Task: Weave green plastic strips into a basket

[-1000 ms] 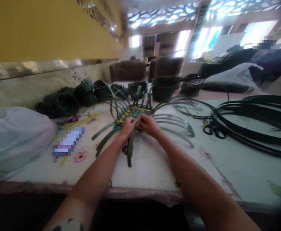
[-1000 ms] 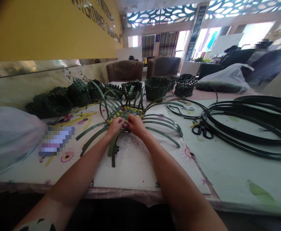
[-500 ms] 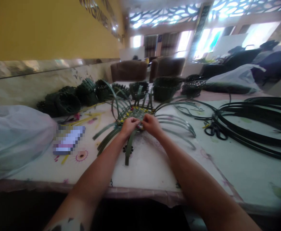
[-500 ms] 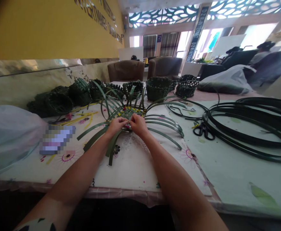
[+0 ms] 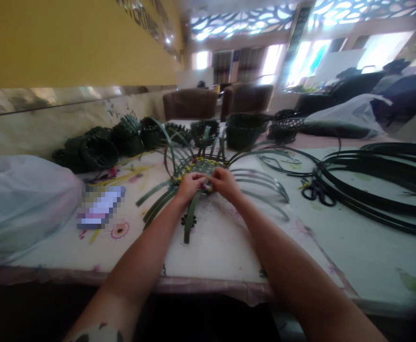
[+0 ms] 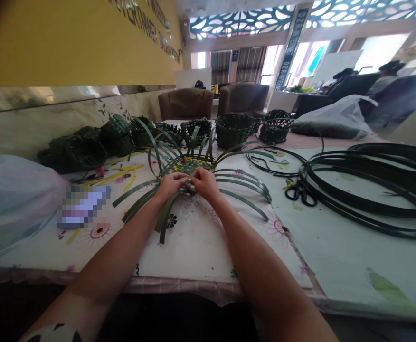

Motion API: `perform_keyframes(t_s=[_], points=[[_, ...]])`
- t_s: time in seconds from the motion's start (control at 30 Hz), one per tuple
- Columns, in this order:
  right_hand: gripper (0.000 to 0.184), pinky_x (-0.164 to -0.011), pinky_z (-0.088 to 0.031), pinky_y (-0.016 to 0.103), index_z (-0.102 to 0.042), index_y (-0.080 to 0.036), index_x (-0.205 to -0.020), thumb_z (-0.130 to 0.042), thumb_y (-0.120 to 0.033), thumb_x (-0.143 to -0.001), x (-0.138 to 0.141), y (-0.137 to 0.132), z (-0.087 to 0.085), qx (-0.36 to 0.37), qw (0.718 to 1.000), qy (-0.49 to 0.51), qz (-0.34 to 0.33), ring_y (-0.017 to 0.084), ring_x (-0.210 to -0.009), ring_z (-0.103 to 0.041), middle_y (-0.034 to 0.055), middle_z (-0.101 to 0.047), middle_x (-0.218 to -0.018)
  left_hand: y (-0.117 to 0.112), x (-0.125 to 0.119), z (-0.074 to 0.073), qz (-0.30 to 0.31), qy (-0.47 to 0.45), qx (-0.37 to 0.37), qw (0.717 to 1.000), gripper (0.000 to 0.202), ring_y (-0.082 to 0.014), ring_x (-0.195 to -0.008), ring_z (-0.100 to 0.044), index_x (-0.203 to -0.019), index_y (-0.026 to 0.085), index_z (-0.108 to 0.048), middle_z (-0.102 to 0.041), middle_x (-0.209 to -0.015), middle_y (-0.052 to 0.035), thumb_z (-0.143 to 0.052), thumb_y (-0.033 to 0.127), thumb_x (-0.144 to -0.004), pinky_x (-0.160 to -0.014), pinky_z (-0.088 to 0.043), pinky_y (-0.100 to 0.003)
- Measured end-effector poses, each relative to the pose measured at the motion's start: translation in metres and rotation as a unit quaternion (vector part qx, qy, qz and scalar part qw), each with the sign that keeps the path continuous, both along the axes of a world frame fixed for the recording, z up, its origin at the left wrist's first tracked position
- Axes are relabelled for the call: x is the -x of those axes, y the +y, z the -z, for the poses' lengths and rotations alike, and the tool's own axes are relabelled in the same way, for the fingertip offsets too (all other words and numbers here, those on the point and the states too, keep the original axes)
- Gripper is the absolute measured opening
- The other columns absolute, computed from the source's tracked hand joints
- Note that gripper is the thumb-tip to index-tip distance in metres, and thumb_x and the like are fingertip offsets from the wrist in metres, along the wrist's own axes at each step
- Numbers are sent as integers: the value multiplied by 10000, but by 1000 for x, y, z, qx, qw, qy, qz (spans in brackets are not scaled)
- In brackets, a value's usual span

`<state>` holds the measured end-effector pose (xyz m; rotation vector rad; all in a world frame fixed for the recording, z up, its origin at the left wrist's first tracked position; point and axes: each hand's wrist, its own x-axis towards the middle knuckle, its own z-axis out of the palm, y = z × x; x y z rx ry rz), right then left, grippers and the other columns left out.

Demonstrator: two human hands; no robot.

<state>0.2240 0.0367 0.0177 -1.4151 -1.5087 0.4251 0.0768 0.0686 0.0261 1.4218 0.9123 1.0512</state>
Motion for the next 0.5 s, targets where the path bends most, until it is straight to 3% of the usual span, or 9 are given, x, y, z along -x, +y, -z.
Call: perform_keyframes(t_s=[0.33, 0.5], points=[[146, -560, -276, 245, -451, -211, -624, -570, -223, -707, 0, -2, -1, -5, 1000, 27, -13, 121, -574, -430, -45, -484, -552, -2, -2, -1, -55, 59, -68, 994, 43, -121, -574, -573, -661, 145, -654, -629, -592, 17, -670, 168, -693, -590, -442, -234], [179, -586, -274, 256, -412, -210, -600, -563, -181, -691, 7, -5, -8, -29, 998, -13, 60, 123, -605, -429, -45, -463, -570, -3, 0, -1, -29, 80, -78, 993, 73, -125, -553, -553, -635, 152, -630, -616, -556, 16, -674, 189, -681, -580, -419, -241]])
